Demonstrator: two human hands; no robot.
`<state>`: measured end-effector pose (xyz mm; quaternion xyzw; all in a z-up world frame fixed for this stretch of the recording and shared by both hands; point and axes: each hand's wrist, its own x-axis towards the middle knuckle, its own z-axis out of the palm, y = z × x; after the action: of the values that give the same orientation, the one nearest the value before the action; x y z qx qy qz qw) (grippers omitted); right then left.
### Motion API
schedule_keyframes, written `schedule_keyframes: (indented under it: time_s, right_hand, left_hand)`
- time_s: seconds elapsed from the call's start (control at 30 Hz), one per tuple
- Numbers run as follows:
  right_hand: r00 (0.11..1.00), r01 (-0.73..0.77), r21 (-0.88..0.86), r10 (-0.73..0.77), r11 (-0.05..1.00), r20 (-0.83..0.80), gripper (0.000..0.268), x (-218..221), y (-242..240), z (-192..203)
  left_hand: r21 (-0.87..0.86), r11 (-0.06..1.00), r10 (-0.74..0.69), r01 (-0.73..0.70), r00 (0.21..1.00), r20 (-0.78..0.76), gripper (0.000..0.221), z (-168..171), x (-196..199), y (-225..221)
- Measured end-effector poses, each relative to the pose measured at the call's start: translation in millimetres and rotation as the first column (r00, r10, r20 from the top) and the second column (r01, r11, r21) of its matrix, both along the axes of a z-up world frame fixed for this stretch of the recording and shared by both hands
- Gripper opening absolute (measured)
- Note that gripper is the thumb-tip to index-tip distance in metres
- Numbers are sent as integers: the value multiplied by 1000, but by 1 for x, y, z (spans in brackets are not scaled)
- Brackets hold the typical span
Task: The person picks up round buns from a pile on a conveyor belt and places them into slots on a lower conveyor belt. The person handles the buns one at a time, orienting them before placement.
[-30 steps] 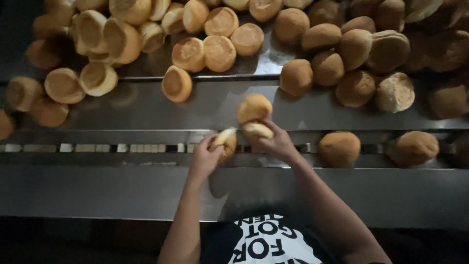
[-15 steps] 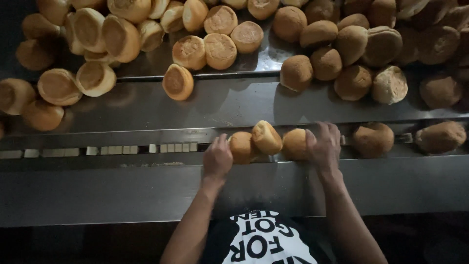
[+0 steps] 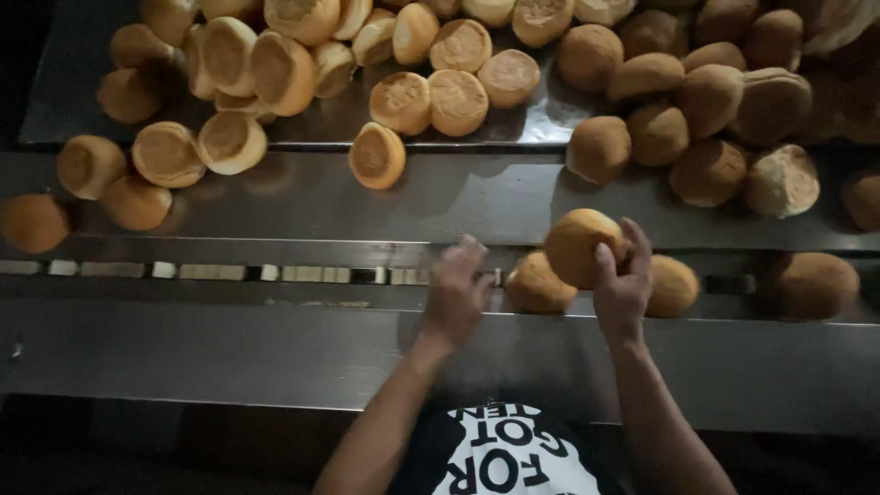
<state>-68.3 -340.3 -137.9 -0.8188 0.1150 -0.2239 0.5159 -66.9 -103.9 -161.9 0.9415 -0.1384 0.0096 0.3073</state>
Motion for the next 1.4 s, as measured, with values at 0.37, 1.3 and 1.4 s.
schedule_keyframes:
  time_s: [0.37,1.3,1.4]
  right_hand:
    - [784,-435,-142,297,889,-545,48,9,105,-86]
    - [859,-465,-123,412,877,-304,66,121,82,-5]
    - [854,-187,417,357,889,-379,82,115,73,-24]
  left_hand:
    - [131,899,421,-419,907,13,95,47,148,95]
    - [-741,35,-6,-671,741,-671,67,-21,-24,162]
    - [-729,-125,87,-673,724,-684,40,-35,-14,165]
